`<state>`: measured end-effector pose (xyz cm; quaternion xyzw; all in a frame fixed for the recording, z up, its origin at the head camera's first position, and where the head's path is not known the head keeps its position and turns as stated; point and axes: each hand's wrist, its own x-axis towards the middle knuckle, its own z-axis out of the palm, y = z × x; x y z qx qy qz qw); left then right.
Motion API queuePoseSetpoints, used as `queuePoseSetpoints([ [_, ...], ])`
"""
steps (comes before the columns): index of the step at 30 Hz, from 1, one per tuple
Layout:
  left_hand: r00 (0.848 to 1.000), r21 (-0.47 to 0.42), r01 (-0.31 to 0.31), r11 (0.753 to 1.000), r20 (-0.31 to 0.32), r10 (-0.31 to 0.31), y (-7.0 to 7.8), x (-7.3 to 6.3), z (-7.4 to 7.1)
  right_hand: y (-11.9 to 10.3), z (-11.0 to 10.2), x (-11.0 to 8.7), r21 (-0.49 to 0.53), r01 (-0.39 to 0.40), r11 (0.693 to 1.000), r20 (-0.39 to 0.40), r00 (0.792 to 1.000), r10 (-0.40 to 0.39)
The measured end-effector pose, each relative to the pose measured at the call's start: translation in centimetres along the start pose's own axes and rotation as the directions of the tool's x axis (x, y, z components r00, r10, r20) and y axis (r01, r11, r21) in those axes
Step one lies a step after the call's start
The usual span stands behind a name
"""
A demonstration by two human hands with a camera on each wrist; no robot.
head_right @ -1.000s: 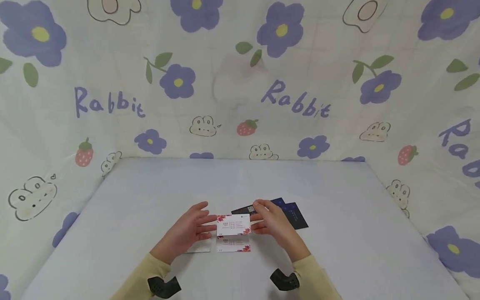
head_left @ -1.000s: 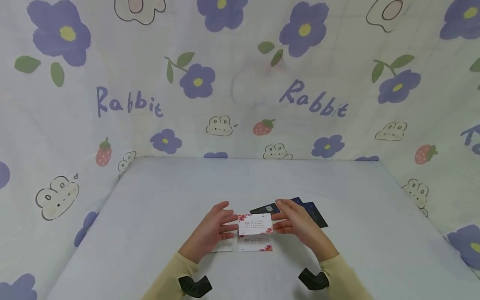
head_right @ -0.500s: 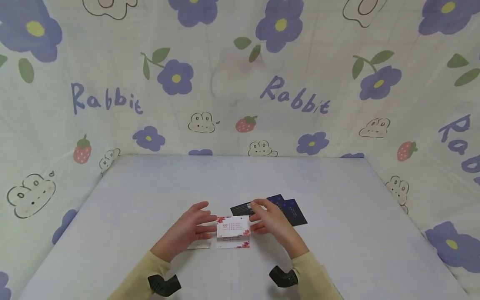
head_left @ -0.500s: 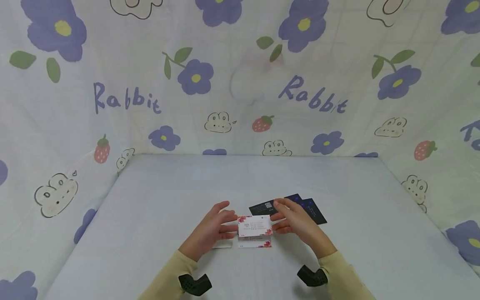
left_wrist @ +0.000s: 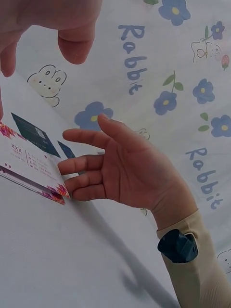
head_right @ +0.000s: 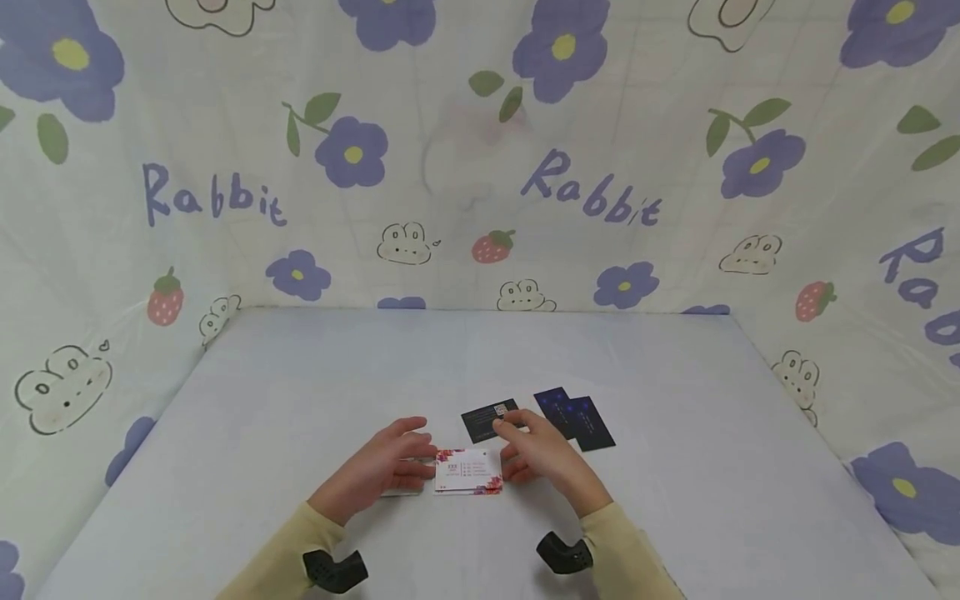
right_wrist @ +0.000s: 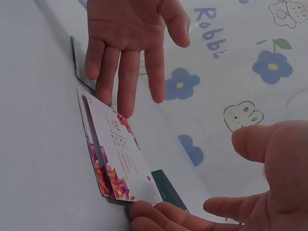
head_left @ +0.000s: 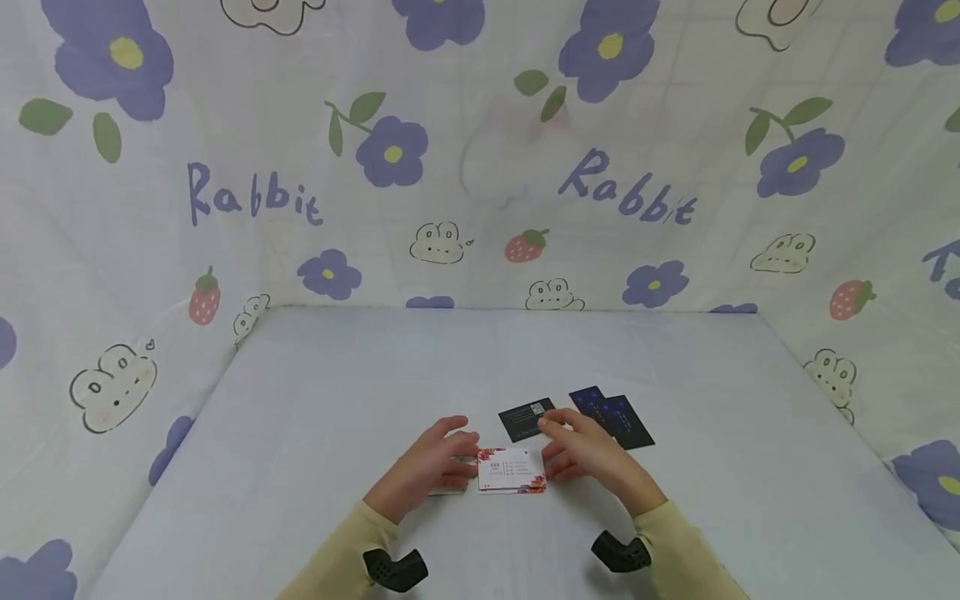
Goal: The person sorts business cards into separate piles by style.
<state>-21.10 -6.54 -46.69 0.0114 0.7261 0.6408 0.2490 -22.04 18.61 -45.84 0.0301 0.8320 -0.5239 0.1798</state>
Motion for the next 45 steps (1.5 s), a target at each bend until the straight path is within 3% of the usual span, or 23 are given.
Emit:
queuePoseSetpoints([
  [13,1.000,0.076,-0.007,0.997,-0.023,0.008,-0.4,0.2,-0.1,0.1,0.7,0.1,-0.059,-0.036,0.998,-0.033,0.999,0.034],
  [35,0.999,0.141,-0.013,0.990,-0.041,0.019,0.0,0.0,0.1,0.2,0.9,0.3,-0.027,-0.032,0.999,-0.034,0.999,0.031],
  [41,0.999,0.146,-0.022,0.989,-0.039,0.028,0.2,-0.2,-0.1,0.2,0.4,0.3,-0.026,-0.026,0.999,-0.030,0.999,0.025],
  [45,0.997,0.122,-0.040,0.992,-0.066,0.048,0.5,-0.3,-0.9,0.0,-0.8,0.2,-0.021,0.004,1.000,-0.038,0.999,-0.005],
])
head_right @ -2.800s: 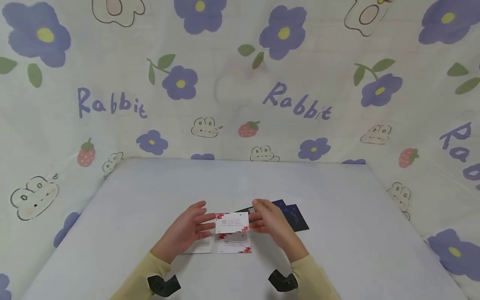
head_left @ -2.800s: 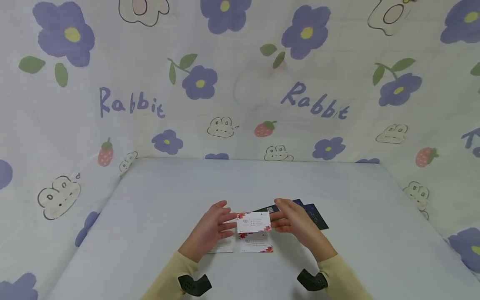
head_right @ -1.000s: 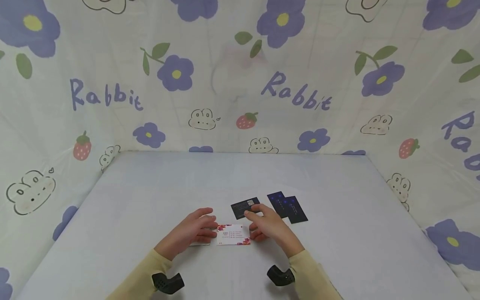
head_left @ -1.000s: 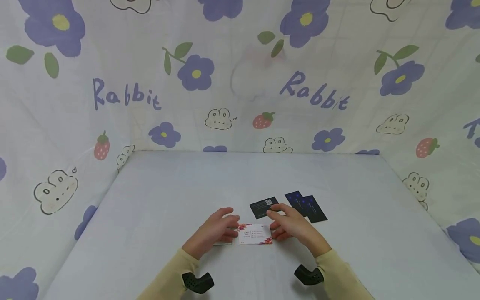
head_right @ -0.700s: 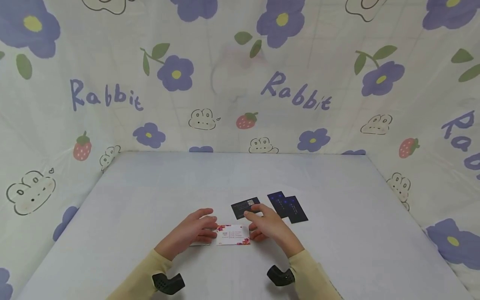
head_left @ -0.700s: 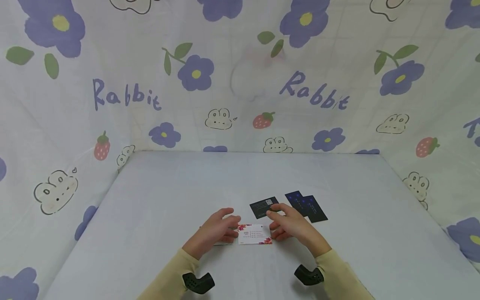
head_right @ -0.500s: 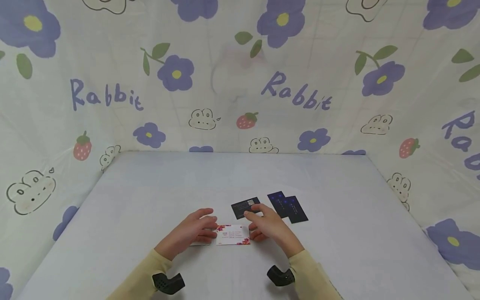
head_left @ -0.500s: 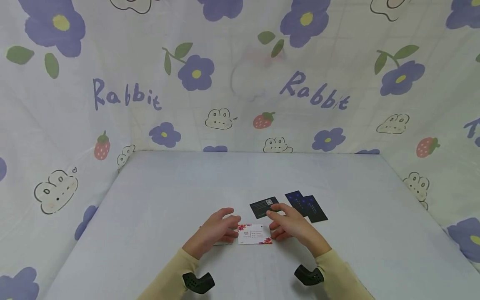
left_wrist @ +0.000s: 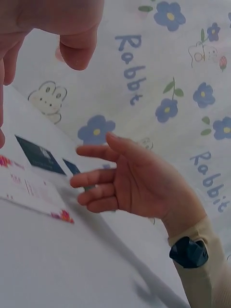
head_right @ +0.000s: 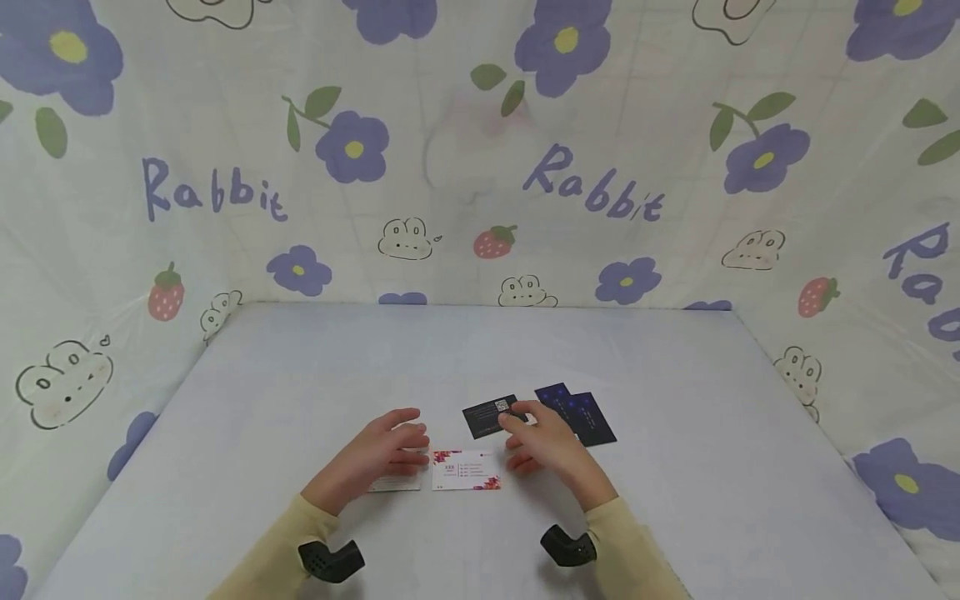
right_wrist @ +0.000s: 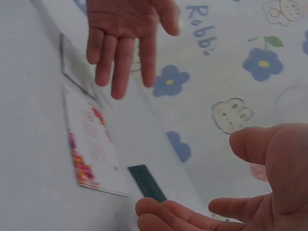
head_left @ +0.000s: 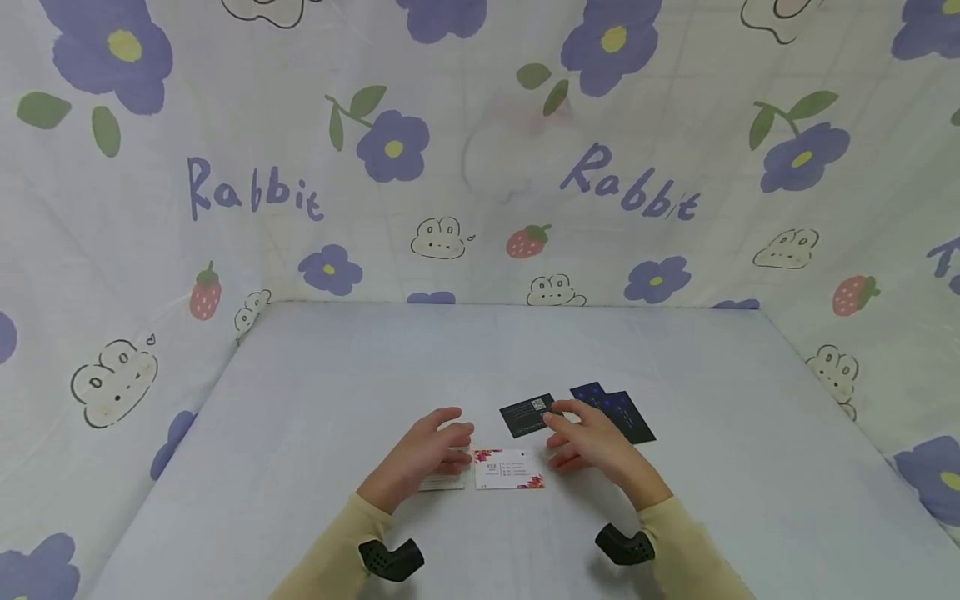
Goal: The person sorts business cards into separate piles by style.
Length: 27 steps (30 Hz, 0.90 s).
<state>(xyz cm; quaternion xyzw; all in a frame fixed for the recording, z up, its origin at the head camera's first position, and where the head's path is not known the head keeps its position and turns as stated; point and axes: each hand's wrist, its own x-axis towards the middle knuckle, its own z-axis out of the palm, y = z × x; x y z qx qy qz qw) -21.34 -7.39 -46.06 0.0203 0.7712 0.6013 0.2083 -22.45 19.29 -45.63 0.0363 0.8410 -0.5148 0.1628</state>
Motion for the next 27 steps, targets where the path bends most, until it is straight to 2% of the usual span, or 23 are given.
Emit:
queuePoseSetpoints([
  [7,0.996,-0.086,-0.032,0.996,-0.089,0.025,0.5,0.0,-3.1,-0.4,-3.9,-0.4,0.069,0.031,0.997,-0.038,0.999,-0.029],
  [14,0.991,-0.155,-0.046,0.987,-0.131,0.026,0.9,0.0,-5.5,0.2,-7.0,-1.0,0.106,0.084,0.991,-0.055,0.995,-0.078],
  [20,0.988,-0.187,-0.045,0.981,-0.151,0.016,1.0,0.1,-6.5,0.3,-7.8,-1.1,0.130,0.076,0.989,-0.059,0.996,-0.068],
  [27,0.989,-0.190,-0.041,0.981,-0.150,0.012,0.9,0.3,-6.6,0.3,-7.7,-1.1,0.128,0.069,0.989,-0.059,0.996,-0.062],
])
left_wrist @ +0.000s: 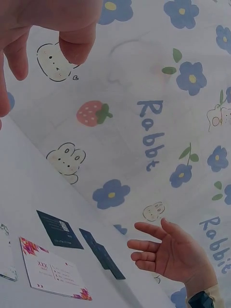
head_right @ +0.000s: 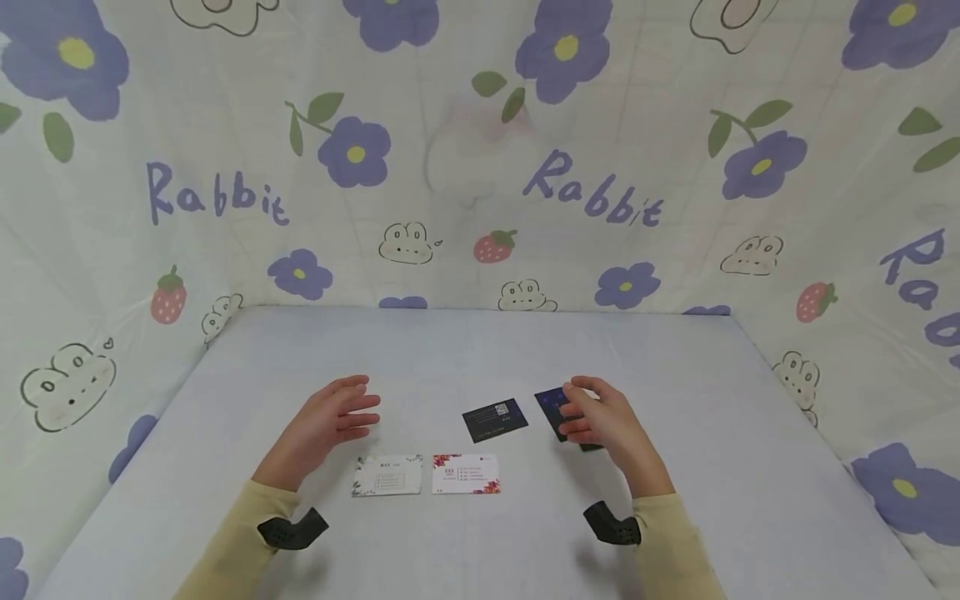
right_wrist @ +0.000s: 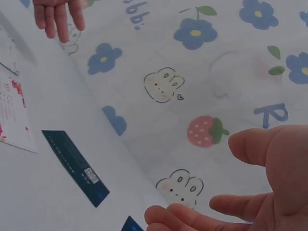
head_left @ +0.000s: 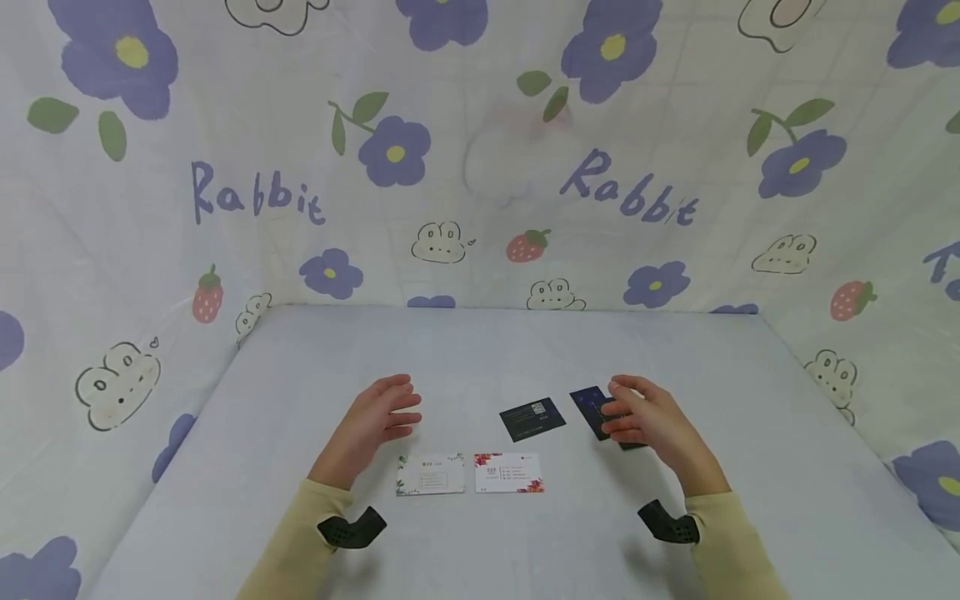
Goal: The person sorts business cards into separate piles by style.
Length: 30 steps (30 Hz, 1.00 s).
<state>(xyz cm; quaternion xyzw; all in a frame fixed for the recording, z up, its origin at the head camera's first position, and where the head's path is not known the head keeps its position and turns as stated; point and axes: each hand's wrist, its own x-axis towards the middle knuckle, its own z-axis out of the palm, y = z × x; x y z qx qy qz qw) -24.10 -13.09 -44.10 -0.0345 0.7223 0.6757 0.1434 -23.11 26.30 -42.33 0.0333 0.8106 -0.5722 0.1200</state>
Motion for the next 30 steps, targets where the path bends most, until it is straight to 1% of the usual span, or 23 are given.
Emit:
queuePoseSetpoints([
  [7,1.000,-0.005,-0.002,1.000,0.004,0.002,0.2,0.3,0.1,-0.1,-0.5,0.2,-0.021,0.009,1.000,-0.007,1.000,-0.009],
  [10,1.000,-0.010,-0.006,1.000,0.002,0.006,0.4,0.2,0.2,-0.2,-0.6,0.3,-0.004,0.018,1.000,-0.001,1.000,-0.018],
  [13,1.000,-0.020,-0.003,1.000,0.000,0.003,0.2,0.6,0.4,-0.3,-0.3,0.7,0.011,0.033,0.999,0.002,0.999,-0.033],
  [15,1.000,-0.026,0.002,1.000,0.001,-0.002,-0.1,1.2,0.9,-0.3,0.0,1.2,0.015,0.034,0.999,0.007,0.999,-0.035],
  [17,1.000,-0.029,0.012,1.000,0.003,-0.012,-0.5,1.9,1.9,-0.1,0.6,2.0,0.004,0.023,1.000,0.020,1.000,-0.023],
  [22,0.998,-0.046,0.049,0.998,0.042,-0.047,-1.2,3.1,5.5,-0.1,2.6,4.2,-0.020,-0.057,0.998,0.047,0.997,0.058],
  [26,0.992,-0.105,0.094,0.990,0.095,-0.084,-1.7,3.9,8.2,-0.5,4.0,5.8,-0.068,-0.114,0.991,0.021,0.993,0.116],
  [30,0.983,-0.176,0.143,0.974,0.142,-0.118,-2.1,4.4,10.0,-0.5,4.6,6.7,-0.115,-0.143,0.983,-0.006,0.990,0.143],
])
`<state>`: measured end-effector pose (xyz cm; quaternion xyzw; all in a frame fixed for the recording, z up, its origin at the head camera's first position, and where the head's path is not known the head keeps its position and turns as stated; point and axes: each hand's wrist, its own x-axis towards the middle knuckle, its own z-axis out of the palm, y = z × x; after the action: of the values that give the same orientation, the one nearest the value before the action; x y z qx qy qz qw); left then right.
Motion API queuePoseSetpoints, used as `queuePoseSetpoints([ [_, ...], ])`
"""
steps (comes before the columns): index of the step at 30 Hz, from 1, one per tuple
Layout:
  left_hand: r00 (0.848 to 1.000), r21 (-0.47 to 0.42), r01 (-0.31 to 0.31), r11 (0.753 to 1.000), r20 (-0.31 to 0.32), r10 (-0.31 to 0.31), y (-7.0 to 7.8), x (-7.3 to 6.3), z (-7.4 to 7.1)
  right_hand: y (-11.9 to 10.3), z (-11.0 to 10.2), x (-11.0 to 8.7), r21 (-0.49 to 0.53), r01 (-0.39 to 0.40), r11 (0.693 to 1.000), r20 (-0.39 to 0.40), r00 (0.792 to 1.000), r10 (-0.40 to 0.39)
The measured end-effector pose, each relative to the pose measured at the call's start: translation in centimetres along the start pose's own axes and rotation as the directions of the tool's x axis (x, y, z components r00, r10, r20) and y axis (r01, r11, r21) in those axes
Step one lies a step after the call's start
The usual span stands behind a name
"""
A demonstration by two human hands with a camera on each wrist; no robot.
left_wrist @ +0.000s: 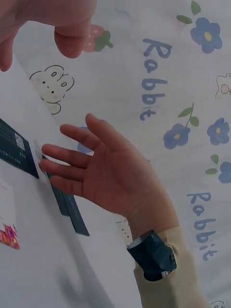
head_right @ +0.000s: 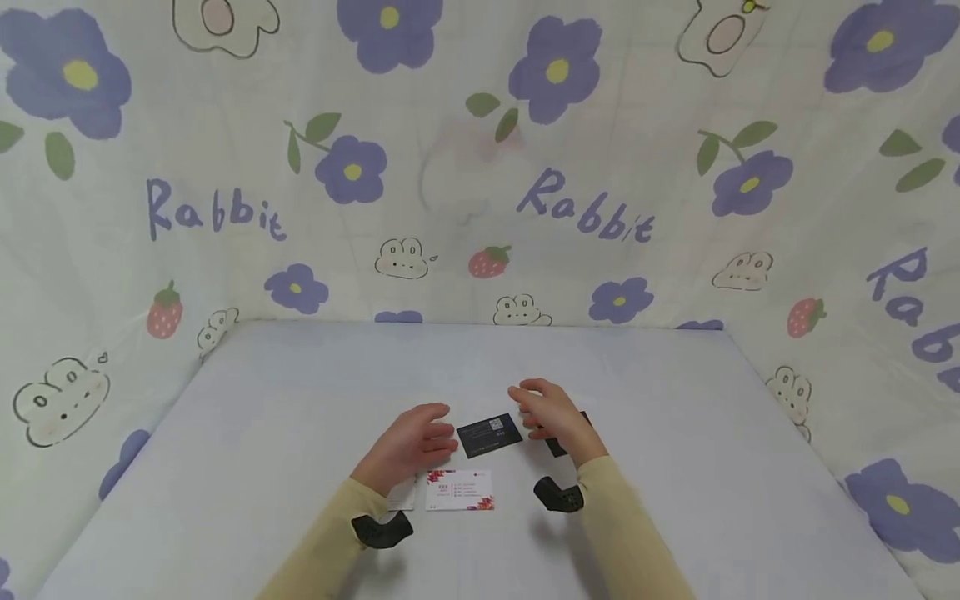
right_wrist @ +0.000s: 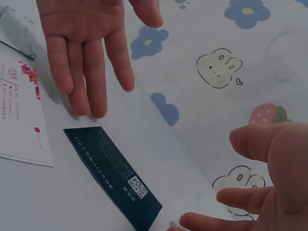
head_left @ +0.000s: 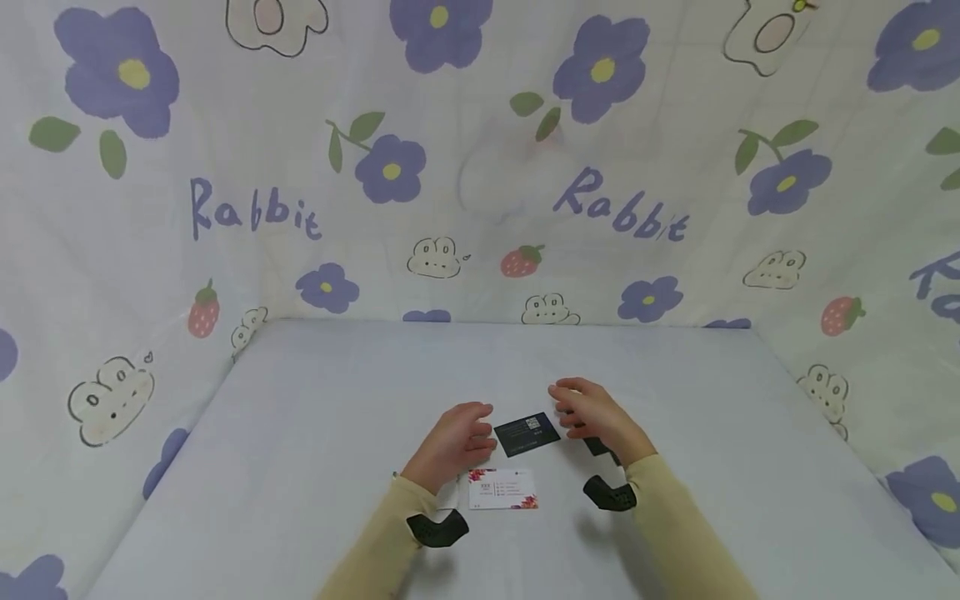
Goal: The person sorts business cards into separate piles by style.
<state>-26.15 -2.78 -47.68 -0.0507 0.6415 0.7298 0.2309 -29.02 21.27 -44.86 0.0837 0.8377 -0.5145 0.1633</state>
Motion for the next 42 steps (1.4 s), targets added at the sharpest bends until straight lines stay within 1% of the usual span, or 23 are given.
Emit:
queuePoseSetpoints([
  [2,1.000,-0.020,0.008,1.000,0.008,-0.008,-0.2,0.0,0.4,0.2,0.2,0.2,-0.008,-0.010,1.000,-0.008,1.000,0.010],
  [5,1.000,-0.035,0.007,0.999,0.000,-0.007,-0.4,-0.1,0.7,0.4,0.5,0.3,0.005,-0.013,1.000,-0.015,1.000,0.013],
  [7,1.000,-0.041,0.001,0.999,-0.010,-0.001,-0.4,-0.2,0.8,0.5,0.8,0.3,0.018,-0.010,1.000,-0.014,1.000,0.010],
  [9,1.000,-0.067,0.001,0.998,-0.017,-0.002,-0.4,-0.2,0.9,0.5,1.1,0.3,0.030,-0.003,1.000,-0.012,1.000,0.003],
  [17,1.000,-0.163,0.000,0.987,-0.013,-0.003,-0.5,-0.3,1.1,0.3,2.0,0.3,0.056,-0.010,0.998,-0.012,1.000,0.010],
  [22,0.999,-0.248,0.018,0.969,-0.030,-0.026,-0.5,-0.3,1.2,0.3,2.1,0.5,0.089,-0.024,0.996,0.026,0.999,0.021],
  [25,0.999,-0.287,0.024,0.958,-0.030,-0.034,-0.5,-0.2,1.4,0.0,2.2,0.4,0.093,-0.006,0.996,-0.019,1.000,0.008],
  [27,0.999,-0.296,0.023,0.955,-0.029,-0.033,-0.4,-0.2,1.4,-0.2,2.3,0.3,0.056,0.026,0.998,-0.086,0.996,-0.021],
  [29,0.999,-0.308,0.019,0.951,-0.025,-0.028,-0.4,-0.3,1.4,-0.3,2.2,0.2,-0.011,0.049,0.999,-0.149,0.988,-0.050],
  [30,0.999,-0.315,0.021,0.949,-0.023,-0.030,-0.4,-0.3,1.4,-0.4,2.2,0.2,-0.056,0.051,0.997,-0.166,0.984,-0.060],
  [32,0.999,-0.339,0.030,0.940,-0.016,-0.038,-0.3,-0.5,1.4,-0.4,2.1,0.1,-0.147,0.034,0.989,-0.174,0.983,-0.060],
  [34,0.999,-0.367,0.040,0.930,-0.004,-0.045,-0.3,-0.6,1.3,-0.3,2.1,0.2,-0.198,0.009,0.980,-0.162,0.986,-0.042],
  [36,0.999,-0.391,0.051,0.919,0.007,-0.053,-0.3,-0.7,1.2,-0.1,2.1,0.5,-0.204,-0.022,0.979,-0.137,0.991,-0.006],
  [38,0.998,-0.408,0.059,0.911,0.019,-0.056,-0.4,-0.6,1.2,0.1,2.1,0.7,-0.174,-0.047,0.984,-0.118,0.993,0.027],
  [42,0.998,-0.426,0.068,0.902,0.028,-0.062,-0.4,-0.4,1.3,0.5,2.2,1.2,-0.114,-0.076,0.991,-0.109,0.992,0.064],
])
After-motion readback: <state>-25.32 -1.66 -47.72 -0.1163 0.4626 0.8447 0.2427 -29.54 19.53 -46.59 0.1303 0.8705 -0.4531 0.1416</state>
